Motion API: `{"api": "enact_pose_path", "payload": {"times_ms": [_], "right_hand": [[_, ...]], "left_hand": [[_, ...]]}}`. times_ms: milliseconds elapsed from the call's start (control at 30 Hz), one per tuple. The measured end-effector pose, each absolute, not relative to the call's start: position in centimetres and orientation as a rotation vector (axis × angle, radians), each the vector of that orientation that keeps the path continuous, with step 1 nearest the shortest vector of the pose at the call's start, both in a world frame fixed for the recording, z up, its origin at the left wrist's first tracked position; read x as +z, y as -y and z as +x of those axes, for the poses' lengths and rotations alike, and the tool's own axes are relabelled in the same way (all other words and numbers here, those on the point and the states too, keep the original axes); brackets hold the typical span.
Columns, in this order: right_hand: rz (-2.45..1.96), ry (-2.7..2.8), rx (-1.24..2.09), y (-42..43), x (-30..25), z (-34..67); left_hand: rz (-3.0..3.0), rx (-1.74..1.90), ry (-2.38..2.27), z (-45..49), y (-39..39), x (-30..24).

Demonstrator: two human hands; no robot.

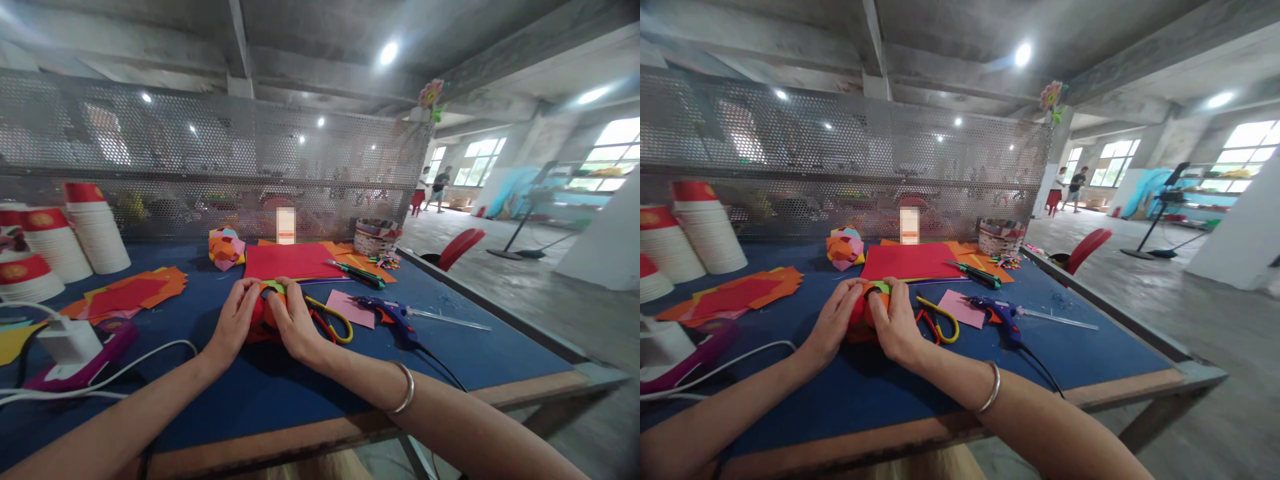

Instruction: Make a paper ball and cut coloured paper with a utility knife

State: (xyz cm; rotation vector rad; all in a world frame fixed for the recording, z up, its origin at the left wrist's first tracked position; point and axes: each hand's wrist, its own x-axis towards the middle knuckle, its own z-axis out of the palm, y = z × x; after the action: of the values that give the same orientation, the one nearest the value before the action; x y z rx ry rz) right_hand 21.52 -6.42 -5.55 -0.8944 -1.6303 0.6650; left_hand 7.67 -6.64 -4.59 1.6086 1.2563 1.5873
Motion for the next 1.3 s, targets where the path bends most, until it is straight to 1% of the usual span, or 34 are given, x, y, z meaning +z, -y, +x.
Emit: {"api": "enact_pose_path", "payload": {"times_ms": [467, 933, 1133, 1300], "right_hand": [[-0.932, 1.546, 0.678, 5.8, -5.3, 21.4], [-0.919, 1.541, 0.638, 5.5, -5.8, 20.9], [-0.942, 1.499, 0.689, 5.5, -5.4, 21.0], [-0.993, 1.428, 0.752, 4.5, -5.1, 21.5]], "left_hand": [[1.696, 1.464, -1.250, 7.7, 6.7, -4.3], [1.707, 1.472, -1.254, 7.7, 6.7, -4.5], [1.671, 1.378, -1.181, 7.8, 7.4, -4.2], [1.775, 1.207, -1.049, 6.4, 6.9, -4.0]]}}
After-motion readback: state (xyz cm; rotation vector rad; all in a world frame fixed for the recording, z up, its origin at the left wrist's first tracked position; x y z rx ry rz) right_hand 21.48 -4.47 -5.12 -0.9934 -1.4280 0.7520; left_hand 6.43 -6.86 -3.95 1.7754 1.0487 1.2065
